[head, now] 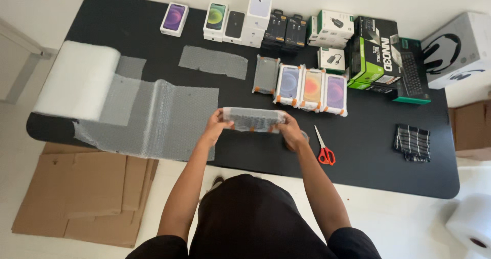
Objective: The person packages electronic devices by placing protective film over smartphone screens, cutting and applying tape by hand and with scissors, and wrapping devices in bubble wrap.
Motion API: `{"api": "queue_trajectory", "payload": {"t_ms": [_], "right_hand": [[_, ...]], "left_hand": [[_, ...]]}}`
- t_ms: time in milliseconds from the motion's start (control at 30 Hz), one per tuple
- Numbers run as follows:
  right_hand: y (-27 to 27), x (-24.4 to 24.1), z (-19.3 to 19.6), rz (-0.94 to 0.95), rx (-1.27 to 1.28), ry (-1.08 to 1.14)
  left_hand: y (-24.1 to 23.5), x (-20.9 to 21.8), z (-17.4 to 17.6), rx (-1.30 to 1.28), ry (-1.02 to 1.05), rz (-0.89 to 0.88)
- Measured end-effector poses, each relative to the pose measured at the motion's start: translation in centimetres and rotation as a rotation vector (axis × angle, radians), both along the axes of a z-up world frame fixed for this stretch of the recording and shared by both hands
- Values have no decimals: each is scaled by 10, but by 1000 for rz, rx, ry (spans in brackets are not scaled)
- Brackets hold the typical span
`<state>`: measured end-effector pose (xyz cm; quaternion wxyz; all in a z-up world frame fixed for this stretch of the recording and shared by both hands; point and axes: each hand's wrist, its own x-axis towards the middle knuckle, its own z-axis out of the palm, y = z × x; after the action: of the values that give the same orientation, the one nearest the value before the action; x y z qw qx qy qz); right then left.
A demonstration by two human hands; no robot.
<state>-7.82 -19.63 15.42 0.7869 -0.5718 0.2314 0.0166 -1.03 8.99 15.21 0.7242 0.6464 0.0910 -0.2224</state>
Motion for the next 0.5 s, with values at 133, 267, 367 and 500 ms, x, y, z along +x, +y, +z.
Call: {"api": "queue_trajectory", "payload": {"t_ms": [133, 267, 367, 500], "right_hand": [[-2, 9, 14, 81, -103, -174], [-17, 20, 1, 140, -231, -142], [-32, 34, -35, 85, -196, 74], [-8, 27, -8, 30, -113, 172]], "left_hand": [[0, -4, 37, 21, -54, -47], [9, 2, 15, 34, -60, -49], [10, 11, 9, 75, -5, -29], [10, 12, -24, 31, 45, 18]]}}
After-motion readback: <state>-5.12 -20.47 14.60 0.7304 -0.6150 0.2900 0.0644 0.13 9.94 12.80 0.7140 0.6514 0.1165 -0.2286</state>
